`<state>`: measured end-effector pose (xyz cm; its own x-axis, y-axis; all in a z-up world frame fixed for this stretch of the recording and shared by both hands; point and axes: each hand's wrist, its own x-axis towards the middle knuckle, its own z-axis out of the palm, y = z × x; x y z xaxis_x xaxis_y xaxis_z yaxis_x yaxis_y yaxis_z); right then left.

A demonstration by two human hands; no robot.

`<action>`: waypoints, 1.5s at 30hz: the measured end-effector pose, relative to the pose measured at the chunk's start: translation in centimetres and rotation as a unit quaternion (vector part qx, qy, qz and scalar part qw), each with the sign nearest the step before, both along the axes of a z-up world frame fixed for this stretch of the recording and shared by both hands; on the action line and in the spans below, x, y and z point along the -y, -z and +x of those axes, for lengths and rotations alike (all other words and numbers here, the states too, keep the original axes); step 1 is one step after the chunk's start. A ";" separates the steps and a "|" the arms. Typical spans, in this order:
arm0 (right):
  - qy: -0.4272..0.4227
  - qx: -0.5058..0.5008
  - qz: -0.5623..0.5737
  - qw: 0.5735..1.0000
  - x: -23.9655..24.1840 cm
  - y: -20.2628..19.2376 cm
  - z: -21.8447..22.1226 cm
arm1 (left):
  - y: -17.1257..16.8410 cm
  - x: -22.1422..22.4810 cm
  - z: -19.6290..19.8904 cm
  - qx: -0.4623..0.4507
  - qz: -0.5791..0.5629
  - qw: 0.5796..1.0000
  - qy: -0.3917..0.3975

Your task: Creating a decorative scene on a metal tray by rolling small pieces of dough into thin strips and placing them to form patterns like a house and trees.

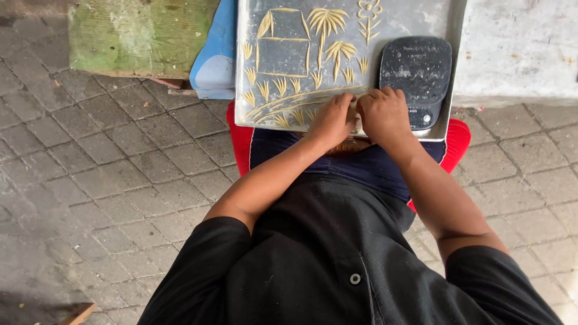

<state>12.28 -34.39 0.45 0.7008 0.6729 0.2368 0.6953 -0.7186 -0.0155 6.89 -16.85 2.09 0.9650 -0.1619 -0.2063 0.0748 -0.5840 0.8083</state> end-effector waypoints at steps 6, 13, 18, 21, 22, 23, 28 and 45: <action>0.002 -0.023 0.011 1.000 0.4 -0.2 0.0 | -0.7 -0.4 0.2 -0.002 -0.005 1.000 0.006; -0.009 0.009 -0.076 0.997 0.5 1.2 0.8 | 1.4 -0.6 0.4 0.006 -0.009 1.000 -0.001; -0.017 0.015 -0.119 0.993 0.0 1.4 0.9 | 3.4 -0.6 0.8 0.022 -0.009 1.000 -0.005; -0.026 0.028 -0.081 0.996 0.5 2.9 1.5 | 3.8 -0.8 1.0 0.028 -0.018 0.999 0.000; -0.032 0.025 -0.060 0.997 0.5 3.9 1.8 | 3.3 -1.0 0.9 0.031 -0.020 0.999 0.006; -0.037 0.022 -0.040 0.998 0.5 5.0 2.1 | 2.8 -1.2 0.7 0.034 -0.022 0.999 0.013; 0.072 -0.182 0.069 0.978 1.0 1.3 2.5 | 2.4 -1.3 0.4 0.039 0.011 0.999 0.018; -0.009 -0.233 0.083 0.969 1.3 -2.0 2.2 | 1.7 -1.5 0.0 0.062 0.023 0.998 -0.002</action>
